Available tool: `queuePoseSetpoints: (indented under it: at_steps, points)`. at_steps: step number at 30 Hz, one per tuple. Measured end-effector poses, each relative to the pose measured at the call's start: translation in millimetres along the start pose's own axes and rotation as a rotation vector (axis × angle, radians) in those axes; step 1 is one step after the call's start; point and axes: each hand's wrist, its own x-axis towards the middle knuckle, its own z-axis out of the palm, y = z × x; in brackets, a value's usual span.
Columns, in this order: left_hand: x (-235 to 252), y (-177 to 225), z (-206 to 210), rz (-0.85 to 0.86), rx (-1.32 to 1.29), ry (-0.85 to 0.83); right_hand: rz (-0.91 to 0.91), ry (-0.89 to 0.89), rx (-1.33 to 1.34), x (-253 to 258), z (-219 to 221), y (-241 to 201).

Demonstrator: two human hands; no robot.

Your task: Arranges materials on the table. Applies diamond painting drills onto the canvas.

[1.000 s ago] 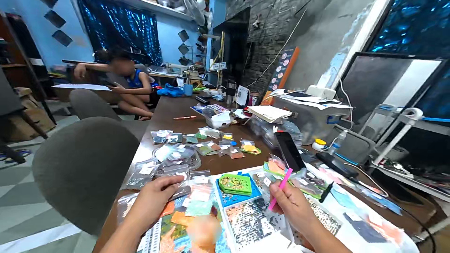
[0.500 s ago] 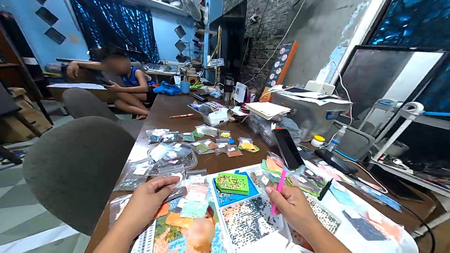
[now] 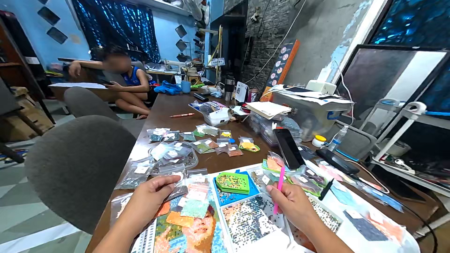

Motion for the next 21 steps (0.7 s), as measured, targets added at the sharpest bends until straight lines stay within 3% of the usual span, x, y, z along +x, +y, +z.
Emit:
queuePoseSetpoints:
  at_steps: [10, 16, 21]
  points:
    - [-1.6, 3.1, 0.5, -0.011, -0.020, 0.004, -0.106, -0.076, 0.031, -2.0, 3.3, 2.3]
    - [-2.1, 4.1, 0.4, -0.008, -0.018, 0.005, -0.074, 0.045, 0.065, -0.4, 1.4, 0.7]
    - [-1.8, 3.2, 0.3, -0.003, -0.013, 0.003, -0.014, 0.076, -0.083, 2.1, -1.8, 4.9]
